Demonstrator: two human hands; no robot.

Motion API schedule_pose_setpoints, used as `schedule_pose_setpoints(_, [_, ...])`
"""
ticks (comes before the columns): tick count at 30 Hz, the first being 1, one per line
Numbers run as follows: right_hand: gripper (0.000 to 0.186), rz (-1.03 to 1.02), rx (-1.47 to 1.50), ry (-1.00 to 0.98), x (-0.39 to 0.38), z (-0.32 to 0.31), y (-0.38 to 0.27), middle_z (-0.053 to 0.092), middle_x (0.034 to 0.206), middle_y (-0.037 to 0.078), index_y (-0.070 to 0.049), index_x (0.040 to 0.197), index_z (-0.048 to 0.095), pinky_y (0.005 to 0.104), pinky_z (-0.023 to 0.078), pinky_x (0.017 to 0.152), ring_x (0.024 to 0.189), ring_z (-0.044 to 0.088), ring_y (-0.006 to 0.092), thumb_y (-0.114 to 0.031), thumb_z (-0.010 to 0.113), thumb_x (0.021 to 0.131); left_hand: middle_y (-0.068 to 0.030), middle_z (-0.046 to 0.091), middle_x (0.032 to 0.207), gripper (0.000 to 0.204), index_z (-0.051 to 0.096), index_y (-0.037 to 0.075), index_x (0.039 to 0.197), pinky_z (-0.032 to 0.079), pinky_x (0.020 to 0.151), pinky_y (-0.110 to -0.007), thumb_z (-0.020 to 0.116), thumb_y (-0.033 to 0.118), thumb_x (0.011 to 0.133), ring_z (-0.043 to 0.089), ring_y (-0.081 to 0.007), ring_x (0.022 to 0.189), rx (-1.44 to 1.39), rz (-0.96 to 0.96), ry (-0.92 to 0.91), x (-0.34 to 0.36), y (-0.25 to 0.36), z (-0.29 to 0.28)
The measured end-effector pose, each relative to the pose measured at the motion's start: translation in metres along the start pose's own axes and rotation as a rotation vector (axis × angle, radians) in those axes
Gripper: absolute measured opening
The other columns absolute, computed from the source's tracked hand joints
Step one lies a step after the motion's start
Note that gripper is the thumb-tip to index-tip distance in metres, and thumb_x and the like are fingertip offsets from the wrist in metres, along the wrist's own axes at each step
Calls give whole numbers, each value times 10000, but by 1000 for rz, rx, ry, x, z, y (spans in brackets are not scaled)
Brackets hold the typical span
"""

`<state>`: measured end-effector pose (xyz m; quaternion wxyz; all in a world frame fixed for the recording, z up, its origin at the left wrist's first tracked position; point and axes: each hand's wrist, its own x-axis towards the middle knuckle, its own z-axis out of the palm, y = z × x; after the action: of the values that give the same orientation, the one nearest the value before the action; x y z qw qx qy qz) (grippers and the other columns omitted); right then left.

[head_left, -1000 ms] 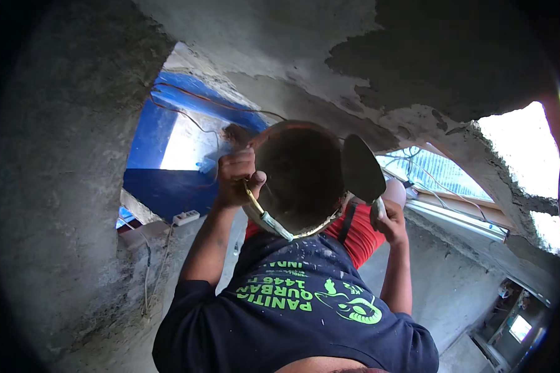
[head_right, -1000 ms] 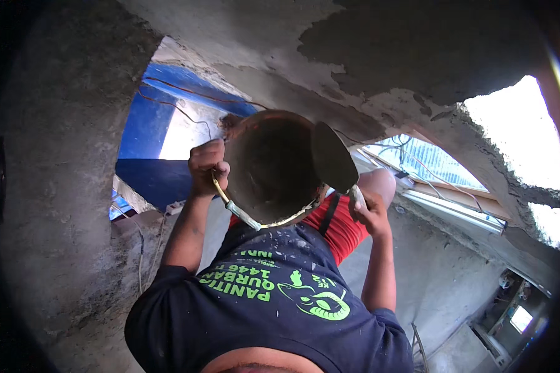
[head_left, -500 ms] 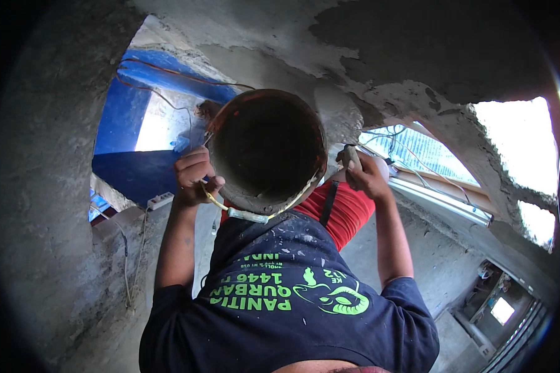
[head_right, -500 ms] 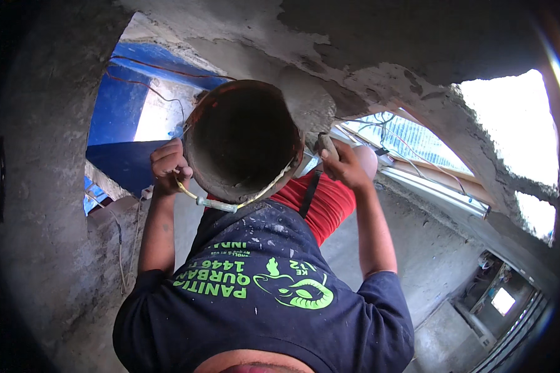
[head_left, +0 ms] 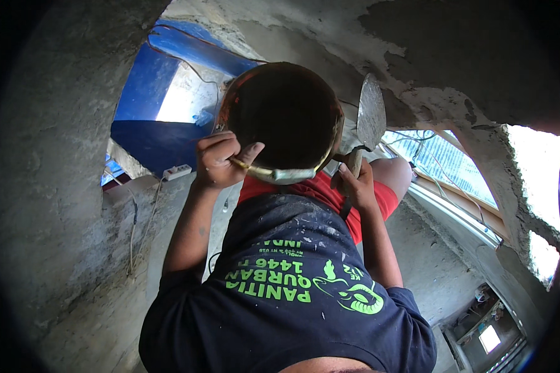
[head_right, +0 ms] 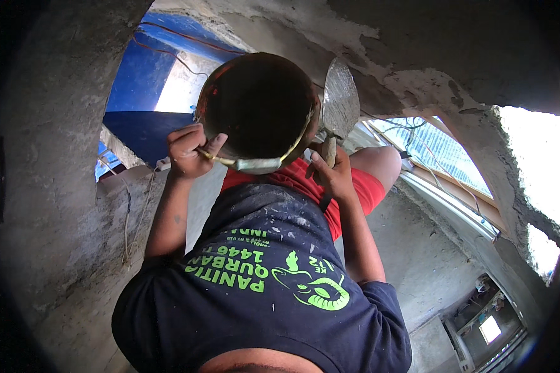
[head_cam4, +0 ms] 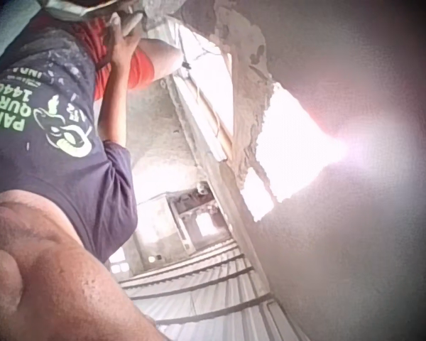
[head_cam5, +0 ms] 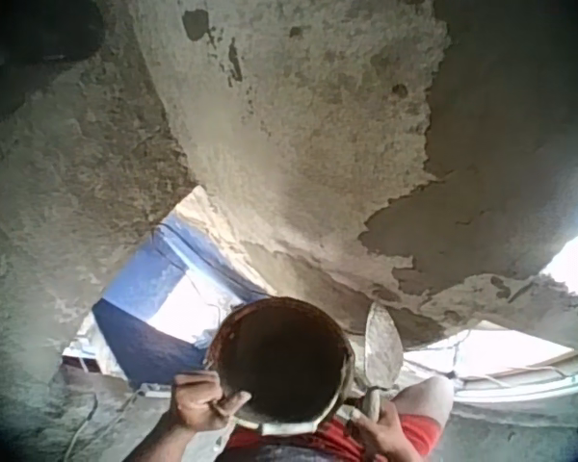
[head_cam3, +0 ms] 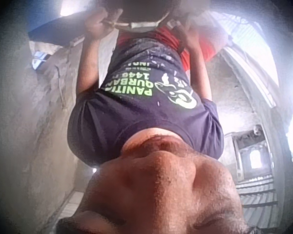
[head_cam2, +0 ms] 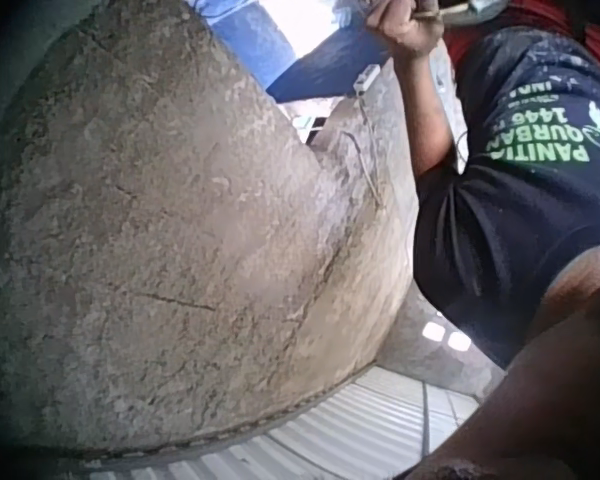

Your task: The person patches a concrete wall by applying cement mixture from a bucket to the wall using a trowel.

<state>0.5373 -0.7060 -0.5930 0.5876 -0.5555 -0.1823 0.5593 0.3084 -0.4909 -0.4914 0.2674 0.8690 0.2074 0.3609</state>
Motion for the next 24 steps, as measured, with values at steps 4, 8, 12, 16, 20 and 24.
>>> schedule_pose_setpoints(4, [219,-53,83,26,-2,13,1,592,716,50,-22,952,571,249,415,453,574,617,150,-212,681,950,-59,363,465,532,380,62,520,265,412,-298,817,92,821,317,-149,398,8,-97,-40,3,11,1])
schedule_pose_setpoints(8, [204,-51,131,57,6,16,7,570,678,49,-38,911,531,254,397,443,532,560,136,-161,693,930,-14,365,458,491,422,62,546,248,426,-275,814,125,835,309,-81,429,-60,-266,-61,10,22,-9])
schedule_pose_setpoints(12, [266,-25,193,62,11,19,17,551,680,43,-62,904,465,259,358,426,498,478,101,-69,730,880,79,485,573,314,585,68,758,282,465,-215,794,280,860,391,-10,497,-194,-740,87,17,-1,-28])
schedule_pose_setpoints(16, [332,2,246,33,9,42,11,546,749,25,-65,909,466,255,357,438,514,466,87,13,775,813,28,535,763,304,614,97,1037,206,442,-228,673,369,916,354,-43,491,-207,-1096,89,29,-62,-53])
schedule_pose_setpoints(20, [301,-42,118,-83,11,43,12,538,768,-14,-44,916,544,236,384,485,587,485,74,-8,814,788,-73,652,1155,627,609,74,1252,222,424,-229,507,619,957,388,-72,476,-350,-1348,-253,33,-113,-69])
schedule_pose_setpoints(24, [305,-31,81,-120,12,39,12,527,757,-30,-43,955,580,254,412,551,663,502,75,-37,830,780,-63,675,1088,754,639,57,1209,340,507,-256,404,723,945,440,-97,539,-219,-1414,-306,36,-136,-60])
